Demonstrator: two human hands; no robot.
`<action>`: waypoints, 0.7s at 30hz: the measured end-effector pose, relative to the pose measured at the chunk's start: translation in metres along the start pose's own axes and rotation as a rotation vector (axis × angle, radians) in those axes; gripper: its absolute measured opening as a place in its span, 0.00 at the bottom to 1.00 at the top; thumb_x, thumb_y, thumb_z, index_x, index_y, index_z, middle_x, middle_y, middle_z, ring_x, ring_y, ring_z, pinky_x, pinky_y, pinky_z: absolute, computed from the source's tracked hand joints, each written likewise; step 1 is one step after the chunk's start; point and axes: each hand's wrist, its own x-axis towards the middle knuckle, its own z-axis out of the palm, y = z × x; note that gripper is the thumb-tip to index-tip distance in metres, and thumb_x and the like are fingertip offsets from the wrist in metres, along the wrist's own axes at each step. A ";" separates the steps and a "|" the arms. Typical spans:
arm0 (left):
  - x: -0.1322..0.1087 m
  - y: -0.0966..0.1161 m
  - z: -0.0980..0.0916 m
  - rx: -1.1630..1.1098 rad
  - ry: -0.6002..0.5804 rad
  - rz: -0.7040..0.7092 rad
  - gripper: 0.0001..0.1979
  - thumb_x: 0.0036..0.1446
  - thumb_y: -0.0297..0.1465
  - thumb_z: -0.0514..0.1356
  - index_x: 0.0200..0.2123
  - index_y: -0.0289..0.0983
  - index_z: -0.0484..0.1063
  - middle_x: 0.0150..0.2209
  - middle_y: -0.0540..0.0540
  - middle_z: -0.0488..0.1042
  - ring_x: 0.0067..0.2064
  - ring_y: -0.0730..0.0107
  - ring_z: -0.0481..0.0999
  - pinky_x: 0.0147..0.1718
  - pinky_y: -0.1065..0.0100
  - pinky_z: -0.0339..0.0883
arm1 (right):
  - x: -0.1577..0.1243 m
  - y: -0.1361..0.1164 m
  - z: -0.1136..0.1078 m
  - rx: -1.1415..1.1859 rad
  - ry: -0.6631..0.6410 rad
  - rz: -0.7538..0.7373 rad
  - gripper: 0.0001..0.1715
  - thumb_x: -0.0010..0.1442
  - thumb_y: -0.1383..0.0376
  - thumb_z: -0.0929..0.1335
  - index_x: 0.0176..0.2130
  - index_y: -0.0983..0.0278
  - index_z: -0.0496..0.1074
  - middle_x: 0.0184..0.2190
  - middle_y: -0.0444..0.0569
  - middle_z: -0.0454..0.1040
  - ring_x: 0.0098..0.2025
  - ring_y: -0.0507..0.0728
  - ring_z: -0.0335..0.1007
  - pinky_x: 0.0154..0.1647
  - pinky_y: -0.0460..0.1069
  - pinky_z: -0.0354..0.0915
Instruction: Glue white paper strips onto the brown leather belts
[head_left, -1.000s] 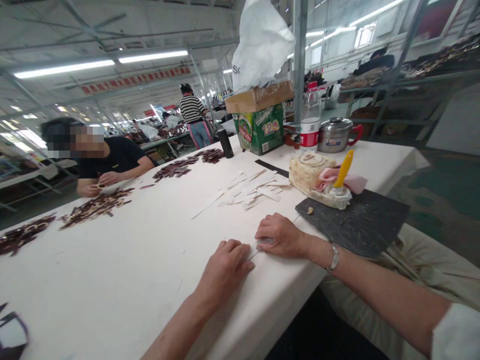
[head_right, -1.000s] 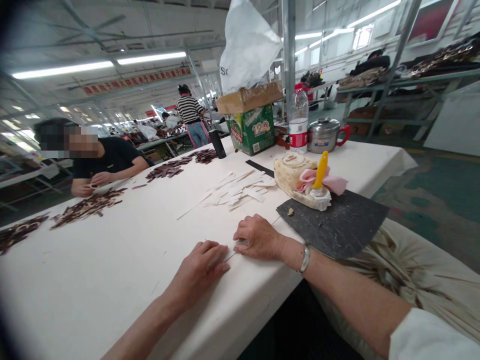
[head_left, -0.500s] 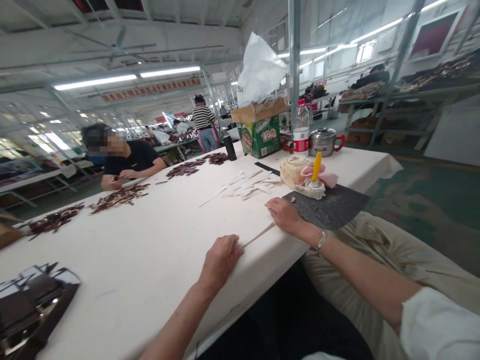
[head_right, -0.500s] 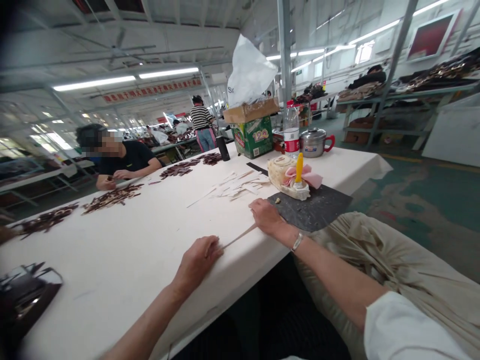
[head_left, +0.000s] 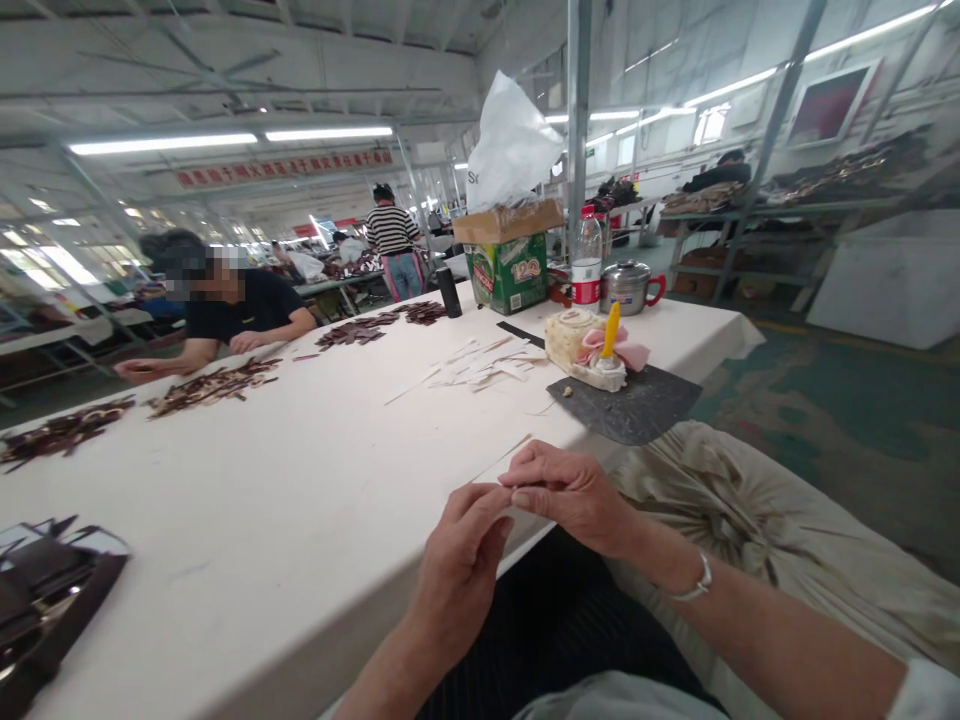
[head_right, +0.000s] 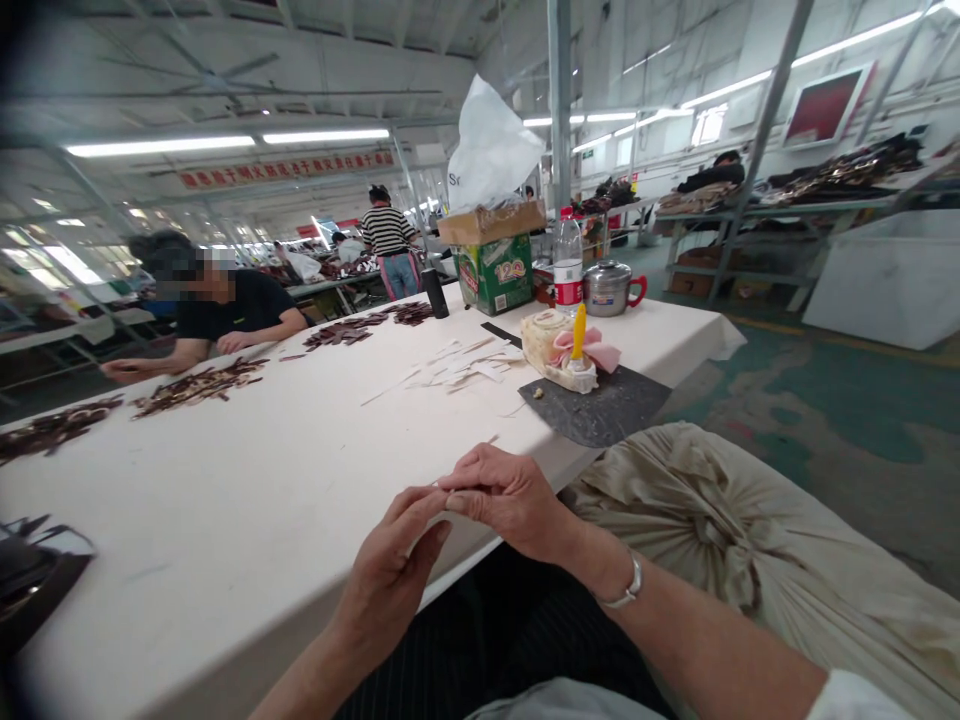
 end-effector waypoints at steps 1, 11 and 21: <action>0.000 0.004 0.001 -0.061 -0.008 -0.025 0.16 0.68 0.27 0.54 0.55 0.46 0.73 0.50 0.44 0.72 0.50 0.67 0.72 0.50 0.64 0.68 | -0.002 -0.004 0.002 -0.040 0.029 -0.022 0.11 0.62 0.62 0.74 0.46 0.59 0.80 0.39 0.49 0.74 0.41 0.54 0.71 0.41 0.48 0.69; -0.017 0.015 0.022 -0.310 0.006 -0.259 0.17 0.68 0.35 0.56 0.58 0.44 0.70 0.45 0.46 0.77 0.46 0.68 0.78 0.47 0.68 0.74 | -0.033 -0.008 -0.023 -0.702 0.335 0.121 0.26 0.75 0.54 0.54 0.32 0.63 0.65 0.27 0.44 0.64 0.28 0.51 0.61 0.30 0.47 0.61; -0.019 -0.078 -0.057 0.722 0.078 0.300 0.14 0.68 0.40 0.54 0.52 0.43 0.72 0.46 0.45 0.76 0.42 0.67 0.79 0.36 0.71 0.76 | -0.088 -0.008 -0.115 -1.099 0.043 0.335 0.30 0.60 0.41 0.67 0.22 0.62 0.72 0.21 0.48 0.70 0.22 0.53 0.62 0.25 0.49 0.56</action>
